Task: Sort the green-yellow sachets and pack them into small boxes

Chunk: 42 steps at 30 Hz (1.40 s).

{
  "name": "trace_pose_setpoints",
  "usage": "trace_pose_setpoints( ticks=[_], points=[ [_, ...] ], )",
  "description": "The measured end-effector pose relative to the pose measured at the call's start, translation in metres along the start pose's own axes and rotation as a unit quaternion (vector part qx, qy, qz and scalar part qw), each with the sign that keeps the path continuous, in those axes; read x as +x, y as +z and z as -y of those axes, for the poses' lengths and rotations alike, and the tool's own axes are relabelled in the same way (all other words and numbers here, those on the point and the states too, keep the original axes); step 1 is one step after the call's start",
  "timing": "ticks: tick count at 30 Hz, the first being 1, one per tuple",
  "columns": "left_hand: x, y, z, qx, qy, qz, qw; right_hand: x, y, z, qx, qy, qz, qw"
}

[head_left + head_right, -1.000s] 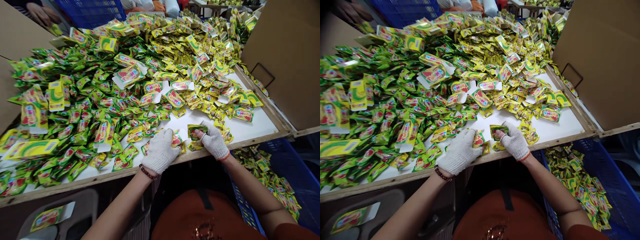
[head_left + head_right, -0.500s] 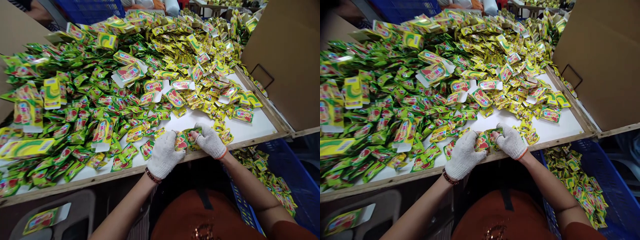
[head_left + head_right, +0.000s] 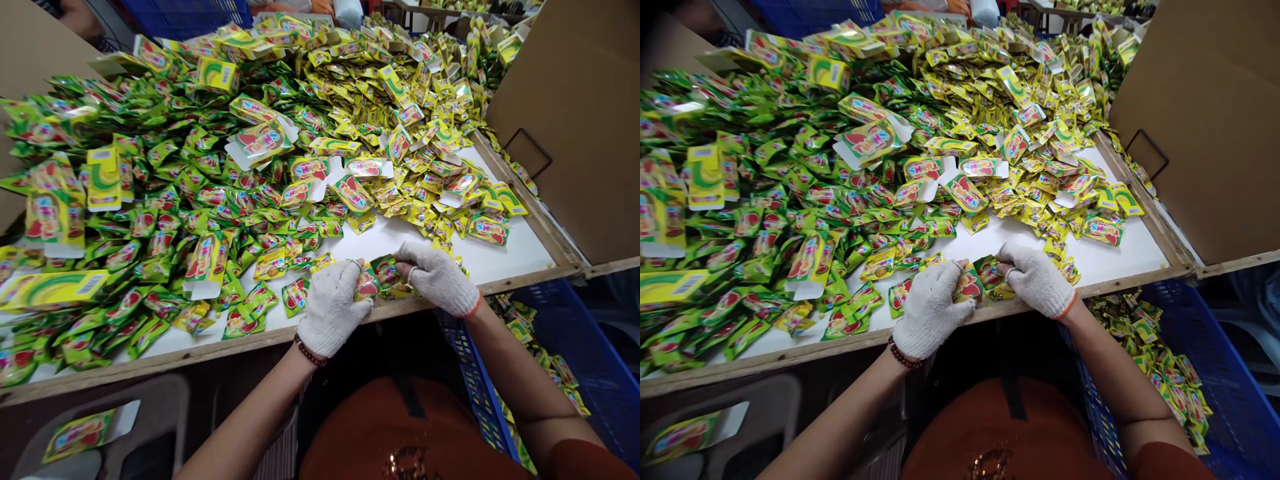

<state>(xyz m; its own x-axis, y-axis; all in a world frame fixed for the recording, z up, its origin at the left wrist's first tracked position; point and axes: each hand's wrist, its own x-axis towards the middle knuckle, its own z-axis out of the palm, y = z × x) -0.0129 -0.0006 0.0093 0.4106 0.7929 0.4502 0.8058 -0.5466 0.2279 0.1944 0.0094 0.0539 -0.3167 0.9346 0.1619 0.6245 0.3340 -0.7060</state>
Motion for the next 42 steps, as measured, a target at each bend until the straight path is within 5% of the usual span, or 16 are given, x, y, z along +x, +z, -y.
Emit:
trace_pose_setpoints(
  ticks=[5, 16, 23, 27, 30, 33, 35, 39, 42],
  points=[
    [0.001, 0.001, -0.003, 0.016, 0.011, 0.002, 1.000, -0.003, 0.011, 0.000, -0.054, -0.014, -0.040, 0.998],
    [-0.003, 0.000, -0.007, 0.011, 0.076, -0.027, 0.997, 0.002, 0.013, 0.004, -0.100, 0.042, 0.073, 0.991],
    [0.002, 0.001, -0.007, 0.015, -0.001, -0.046, 0.999, -0.004, 0.016, 0.019, 0.157, 0.075, 0.051, 0.983],
    [0.005, -0.001, -0.013, -0.089, -0.042, -0.061, 0.993, -0.002, 0.015, 0.027, 0.133, 0.044, 0.054, 0.989],
    [0.006, -0.009, -0.017, -0.236, -0.084, -0.037, 0.967, 0.000, 0.008, 0.026, 0.048, -0.043, 0.009, 0.998],
    [0.003, -0.014, -0.019, -0.373, -0.154, -0.009, 0.915, -0.002, 0.003, 0.023, 0.005, -0.105, 0.006, 0.994],
    [-0.002, -0.013, -0.018, -0.441, -0.206, -0.020, 0.873, -0.007, 0.005, 0.020, 0.010, -0.118, -0.051, 0.992],
    [-0.008, -0.006, -0.016, -0.542, -0.248, -0.046, 0.802, -0.015, 0.019, 0.011, 0.101, -0.035, -0.200, 0.974],
    [-0.009, -0.006, -0.012, -0.534, -0.250, -0.039, 0.806, -0.016, 0.035, 0.003, 0.221, 0.036, -0.154, 0.962]
  ],
)
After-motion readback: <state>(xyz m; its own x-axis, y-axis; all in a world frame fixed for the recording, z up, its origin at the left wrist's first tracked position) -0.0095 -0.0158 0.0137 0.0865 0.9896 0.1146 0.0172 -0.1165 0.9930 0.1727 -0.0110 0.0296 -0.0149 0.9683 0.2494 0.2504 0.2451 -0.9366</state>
